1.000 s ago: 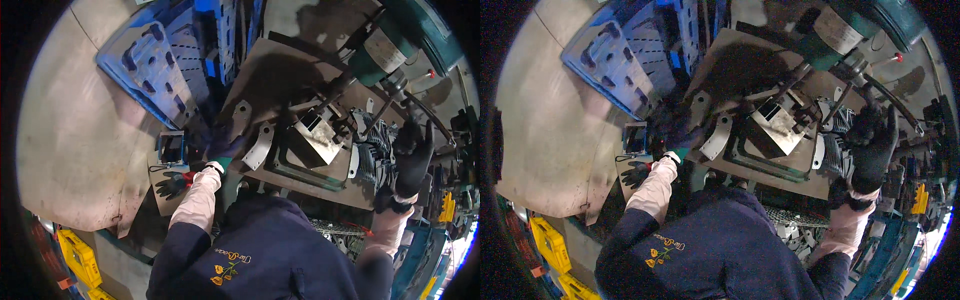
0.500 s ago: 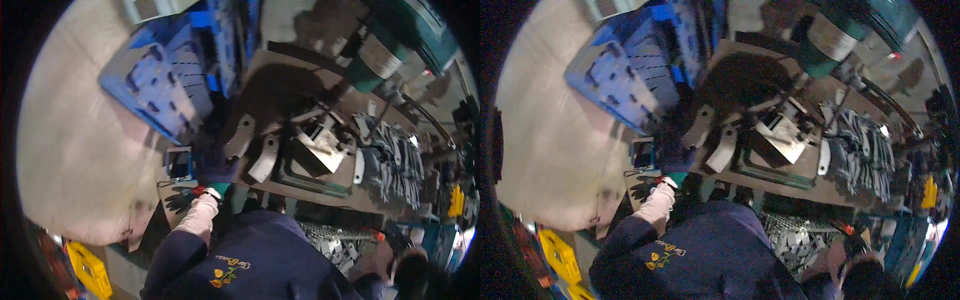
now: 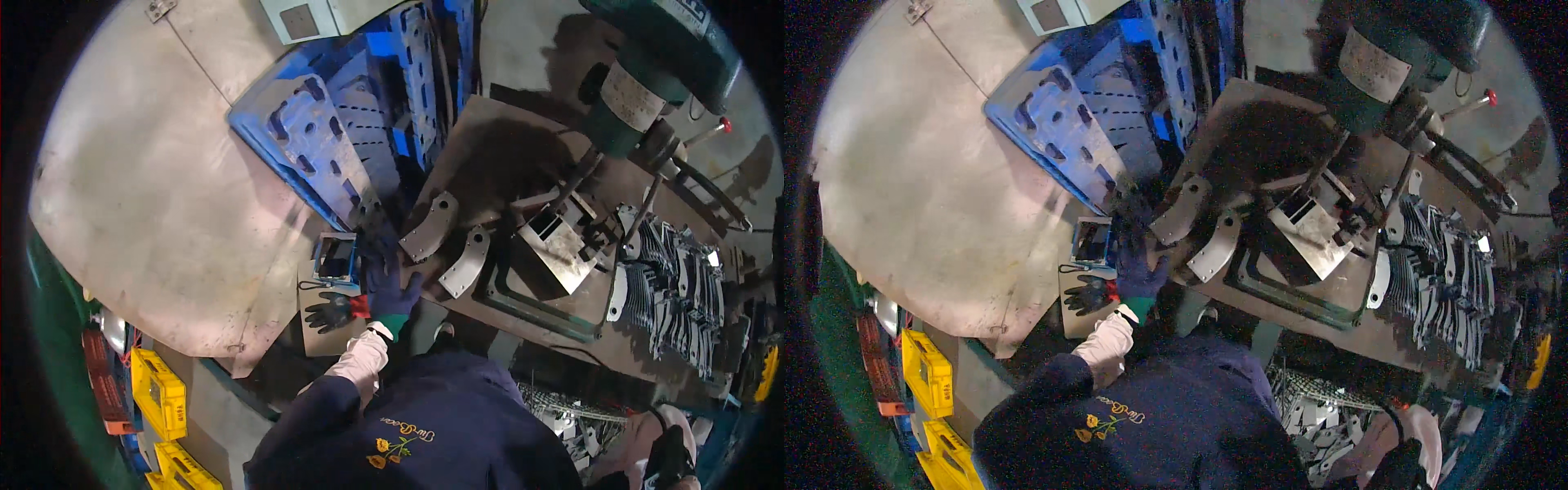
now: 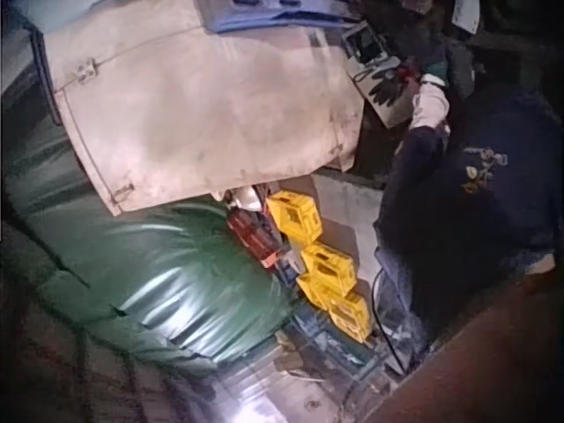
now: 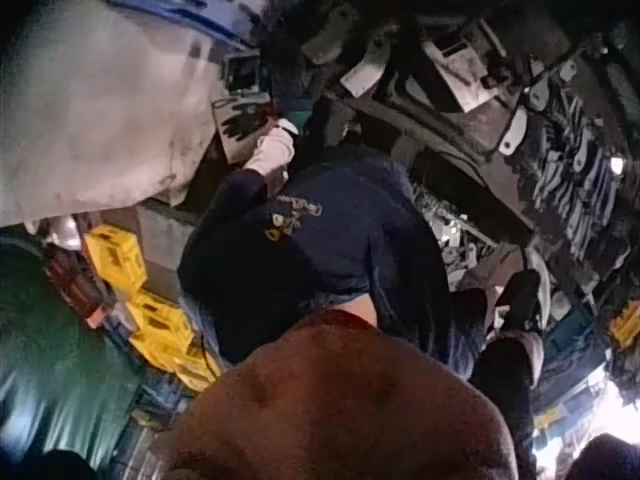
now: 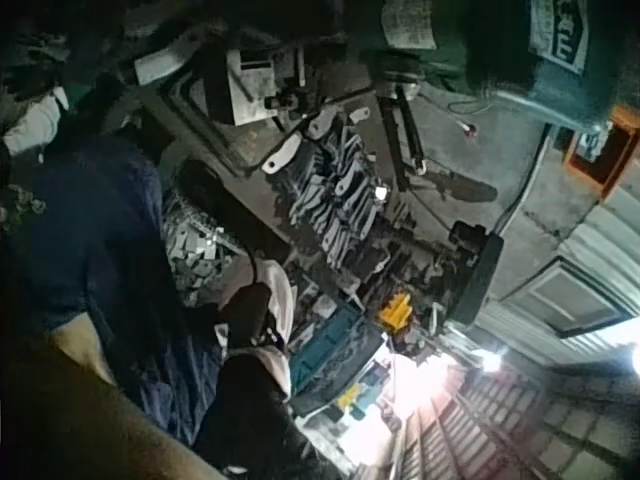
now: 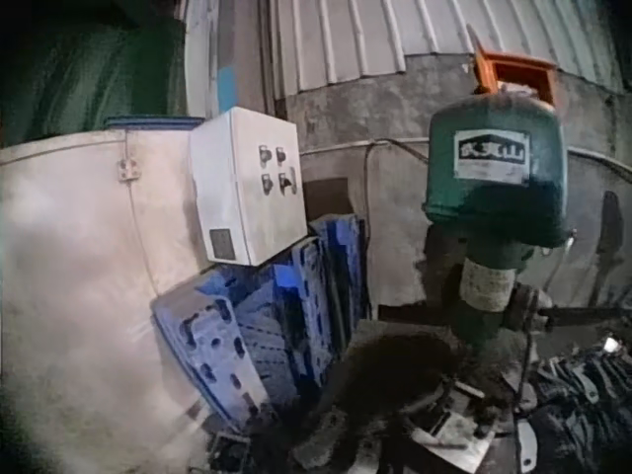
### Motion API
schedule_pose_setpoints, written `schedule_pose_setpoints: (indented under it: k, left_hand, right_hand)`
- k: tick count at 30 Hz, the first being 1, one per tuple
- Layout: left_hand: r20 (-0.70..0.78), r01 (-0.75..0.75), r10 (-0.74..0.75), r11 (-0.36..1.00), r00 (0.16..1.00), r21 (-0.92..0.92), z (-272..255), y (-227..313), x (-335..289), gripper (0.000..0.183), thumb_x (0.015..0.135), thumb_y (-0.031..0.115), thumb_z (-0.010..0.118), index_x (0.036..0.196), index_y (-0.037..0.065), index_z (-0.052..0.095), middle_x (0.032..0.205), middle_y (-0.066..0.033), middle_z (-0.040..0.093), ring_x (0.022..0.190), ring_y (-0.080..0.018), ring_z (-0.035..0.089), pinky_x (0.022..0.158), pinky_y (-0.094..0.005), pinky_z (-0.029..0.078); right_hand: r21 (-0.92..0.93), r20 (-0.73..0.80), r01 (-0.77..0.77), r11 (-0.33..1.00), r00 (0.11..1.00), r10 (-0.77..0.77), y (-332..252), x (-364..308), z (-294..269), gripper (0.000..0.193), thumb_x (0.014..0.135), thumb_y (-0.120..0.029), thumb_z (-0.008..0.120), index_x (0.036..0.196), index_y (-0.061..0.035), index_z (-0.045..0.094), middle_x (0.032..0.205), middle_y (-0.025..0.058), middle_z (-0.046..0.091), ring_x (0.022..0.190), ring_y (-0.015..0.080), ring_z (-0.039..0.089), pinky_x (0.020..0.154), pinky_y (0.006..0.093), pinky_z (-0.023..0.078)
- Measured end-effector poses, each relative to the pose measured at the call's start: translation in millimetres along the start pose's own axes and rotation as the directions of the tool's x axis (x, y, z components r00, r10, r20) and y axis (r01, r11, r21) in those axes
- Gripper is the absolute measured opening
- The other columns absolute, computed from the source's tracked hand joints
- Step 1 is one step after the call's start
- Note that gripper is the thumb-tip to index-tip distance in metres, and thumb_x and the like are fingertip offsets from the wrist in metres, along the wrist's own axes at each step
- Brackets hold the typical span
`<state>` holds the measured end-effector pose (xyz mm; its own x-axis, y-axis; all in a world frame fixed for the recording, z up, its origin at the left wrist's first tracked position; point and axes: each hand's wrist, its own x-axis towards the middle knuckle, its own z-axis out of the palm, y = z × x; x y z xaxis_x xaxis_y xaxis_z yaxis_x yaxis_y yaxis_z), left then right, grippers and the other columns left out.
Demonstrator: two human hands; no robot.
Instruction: Drilling holes in curved metal plates using a drill press and sorting the finished parts.
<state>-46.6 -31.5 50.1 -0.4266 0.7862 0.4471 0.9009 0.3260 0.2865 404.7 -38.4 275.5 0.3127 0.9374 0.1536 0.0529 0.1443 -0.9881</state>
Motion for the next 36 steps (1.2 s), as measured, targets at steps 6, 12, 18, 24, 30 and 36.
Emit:
schedule_pose_setpoints:
  k: [6, 12, 18, 24, 30, 36]
  left_hand:
    - [0.002, 0.154, -0.156, 0.976, 0.988, -0.155, -10, 18, -14, 0.086, 0.08, 0.041, 0.067, 0.148, 0.005, 0.028, 0.145, -0.0275, 0.034, 0.13, -0.0465, 0.037, 0.106, -0.0515, 0.035]
    - [-0.05, 0.078, -0.084, 0.991, 0.995, -0.11, -14, 25, -24, 0.087, 0.081, 0.04, 0.067, 0.15, 0.01, 0.023, 0.144, -0.0278, 0.035, 0.128, -0.0467, 0.04, 0.103, -0.0506, 0.039]
    - [-0.013, 0.088, -0.09, 0.988, 0.996, -0.129, -15, 23, -28, 0.089, 0.082, 0.043, 0.066, 0.15, 0.007, 0.022, 0.141, -0.0291, 0.037, 0.124, -0.0478, 0.042, 0.101, -0.0506, 0.039]
    - [-0.018, 0.062, -0.066, 0.983, 0.998, -0.173, -16, 26, -31, 0.084, 0.085, 0.045, 0.064, 0.147, 0.004, 0.026, 0.141, -0.0293, 0.038, 0.124, -0.0479, 0.043, 0.101, -0.0509, 0.04]
    - [-0.033, 0.123, -0.126, 0.988, 0.991, -0.089, -9, 23, -44, 0.081, 0.085, 0.043, 0.065, 0.146, 0.003, 0.03, 0.139, -0.0298, 0.039, 0.125, -0.0472, 0.043, 0.101, -0.0493, 0.041]
    - [-0.08, 0.102, -0.108, 0.992, 0.991, -0.074, -17, 27, -48, 0.083, 0.085, 0.039, 0.067, 0.149, 0.005, 0.024, 0.141, -0.0296, 0.039, 0.126, -0.0476, 0.042, 0.101, -0.0487, 0.041]
  right_hand:
    - [-0.002, 0.008, -0.019, 1.0, 1.0, 0.019, 7, -5, -22, 0.043, 0.099, -0.035, 0.047, 0.123, -0.0012, 0.056, 0.115, 0.0083, 0.06, 0.103, 0.0171, 0.054, 0.092, 0.0308, 0.043]
    - [-0.015, -0.011, -0.057, 0.998, 0.998, 0.057, 11, -19, -45, 0.042, 0.099, -0.035, 0.047, 0.124, -0.0011, 0.055, 0.116, 0.0087, 0.06, 0.103, 0.0176, 0.054, 0.092, 0.031, 0.043]
    - [-0.008, 0.012, -0.07, 0.998, 0.997, 0.07, 20, -20, -46, 0.042, 0.099, -0.034, 0.048, 0.124, -0.0009, 0.055, 0.116, 0.009, 0.06, 0.104, 0.018, 0.054, 0.093, 0.0313, 0.043]
    - [-0.01, 0.0, -0.092, 0.996, 0.996, 0.092, 26, -31, -56, 0.042, 0.099, -0.033, 0.048, 0.125, -0.0008, 0.054, 0.116, 0.0094, 0.06, 0.104, 0.0184, 0.054, 0.093, 0.0316, 0.043]
    - [-0.004, 0.046, -0.095, 0.996, 0.994, 0.095, 28, -31, -61, 0.042, 0.099, -0.033, 0.048, 0.126, -0.0007, 0.054, 0.116, 0.0098, 0.059, 0.105, 0.0189, 0.054, 0.093, 0.0318, 0.042]
    - [0.008, 0.053, -0.117, 0.993, 0.992, 0.117, 33, -44, -72, 0.042, 0.099, -0.032, 0.049, 0.126, -0.0005, 0.053, 0.116, 0.0101, 0.059, 0.105, 0.0193, 0.054, 0.094, 0.0321, 0.042]
